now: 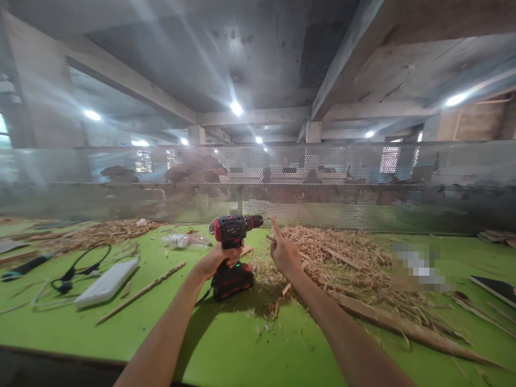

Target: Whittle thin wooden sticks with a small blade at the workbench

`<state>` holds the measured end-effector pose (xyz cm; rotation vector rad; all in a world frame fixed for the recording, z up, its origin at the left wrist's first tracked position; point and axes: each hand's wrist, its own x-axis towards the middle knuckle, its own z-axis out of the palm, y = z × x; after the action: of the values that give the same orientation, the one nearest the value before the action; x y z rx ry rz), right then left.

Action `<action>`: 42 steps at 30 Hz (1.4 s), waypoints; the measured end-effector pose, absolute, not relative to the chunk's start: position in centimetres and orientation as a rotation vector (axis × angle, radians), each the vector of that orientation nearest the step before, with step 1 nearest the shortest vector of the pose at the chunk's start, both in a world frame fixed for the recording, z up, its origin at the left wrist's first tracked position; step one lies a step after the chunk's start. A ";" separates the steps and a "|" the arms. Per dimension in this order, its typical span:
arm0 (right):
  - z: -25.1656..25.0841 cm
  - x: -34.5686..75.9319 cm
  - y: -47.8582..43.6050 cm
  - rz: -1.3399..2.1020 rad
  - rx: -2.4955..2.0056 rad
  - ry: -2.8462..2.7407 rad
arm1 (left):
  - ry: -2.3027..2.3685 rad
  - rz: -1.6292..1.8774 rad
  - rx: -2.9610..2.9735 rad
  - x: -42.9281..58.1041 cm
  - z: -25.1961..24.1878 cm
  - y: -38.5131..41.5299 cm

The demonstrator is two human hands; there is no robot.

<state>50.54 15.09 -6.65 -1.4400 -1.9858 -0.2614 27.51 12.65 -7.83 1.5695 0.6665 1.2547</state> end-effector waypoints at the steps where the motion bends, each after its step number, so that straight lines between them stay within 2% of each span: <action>1: -6.7 50.6 15.1 -0.256 -1.438 -1.987 | 0.664 1.253 1.567 27.5 -7.9 12.7; 42: -7.2 50.7 15.5 -0.204 -1.369 -1.959 | 0.655 1.220 1.546 27.7 -7.7 12.5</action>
<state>50.69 15.54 -7.16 -1.3689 -1.9590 -0.2038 27.66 12.52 -7.70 1.5461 0.6546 1.2197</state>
